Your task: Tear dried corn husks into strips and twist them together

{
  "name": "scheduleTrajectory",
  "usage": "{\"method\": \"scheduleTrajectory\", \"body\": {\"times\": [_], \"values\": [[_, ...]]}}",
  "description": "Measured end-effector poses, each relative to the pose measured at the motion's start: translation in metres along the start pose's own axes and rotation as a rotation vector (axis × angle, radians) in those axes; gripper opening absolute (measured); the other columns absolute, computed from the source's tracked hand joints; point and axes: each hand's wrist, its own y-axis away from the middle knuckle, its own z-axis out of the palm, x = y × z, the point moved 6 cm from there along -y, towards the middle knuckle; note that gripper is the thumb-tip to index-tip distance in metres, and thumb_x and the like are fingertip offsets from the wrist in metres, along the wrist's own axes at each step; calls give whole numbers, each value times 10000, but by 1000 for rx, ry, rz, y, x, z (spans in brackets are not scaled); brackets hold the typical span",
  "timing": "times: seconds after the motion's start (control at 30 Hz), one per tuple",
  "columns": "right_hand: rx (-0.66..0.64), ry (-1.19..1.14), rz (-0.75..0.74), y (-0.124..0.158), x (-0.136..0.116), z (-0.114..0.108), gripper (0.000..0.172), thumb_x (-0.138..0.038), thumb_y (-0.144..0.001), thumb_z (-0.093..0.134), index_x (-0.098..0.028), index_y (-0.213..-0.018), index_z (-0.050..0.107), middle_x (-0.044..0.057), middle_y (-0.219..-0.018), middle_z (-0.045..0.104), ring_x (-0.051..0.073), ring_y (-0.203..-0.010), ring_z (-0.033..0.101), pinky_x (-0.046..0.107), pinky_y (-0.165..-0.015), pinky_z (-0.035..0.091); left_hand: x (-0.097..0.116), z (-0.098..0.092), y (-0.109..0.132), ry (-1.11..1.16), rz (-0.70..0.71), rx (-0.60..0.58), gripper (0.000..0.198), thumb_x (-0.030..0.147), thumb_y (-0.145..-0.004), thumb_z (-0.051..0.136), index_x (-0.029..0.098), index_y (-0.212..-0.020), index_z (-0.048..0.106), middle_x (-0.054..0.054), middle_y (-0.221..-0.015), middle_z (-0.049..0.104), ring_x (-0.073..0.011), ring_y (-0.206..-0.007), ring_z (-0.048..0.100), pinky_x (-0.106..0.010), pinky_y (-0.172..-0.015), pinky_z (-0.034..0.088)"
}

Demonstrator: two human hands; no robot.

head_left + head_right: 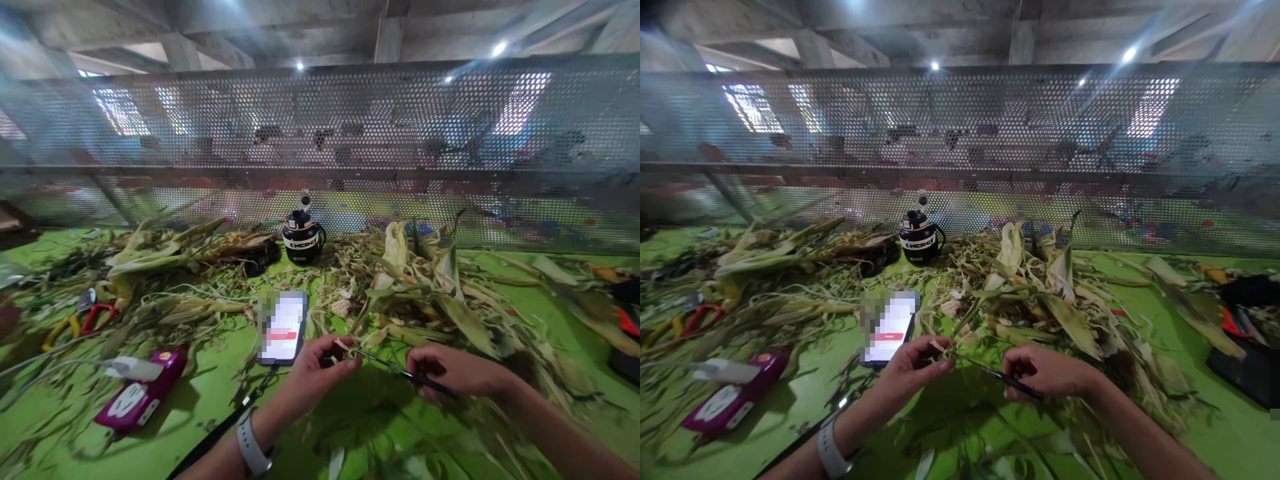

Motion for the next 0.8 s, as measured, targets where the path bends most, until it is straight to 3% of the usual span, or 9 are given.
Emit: {"method": "scheduleTrajectory", "body": {"times": [0.53, 0.8], "values": [[-82, -97, -54, -3, 3, 4, 324, -405, -672, 694, -135, -785, 555, -17, -699, 560, 74, -564, 466, 192, -532, 364, 8, 6, 5, 76, -24, -49, 348, 329, -686, 740, 170, -984, 655, 5, -757, 587, -98, -666, 496, -217, -624, 407], [-148, -141, -106, -1, -2, 10, 480, -566, -619, 698, -135, -764, 547, 0, -707, 566, 83, -537, 489, 220, -535, 397, 7, 6, 6, 31, 34, -65, 338, 297, -683, 747, 176, -986, 656, -18, -846, 625, -103, -699, 515, -217, -630, 418]]}}
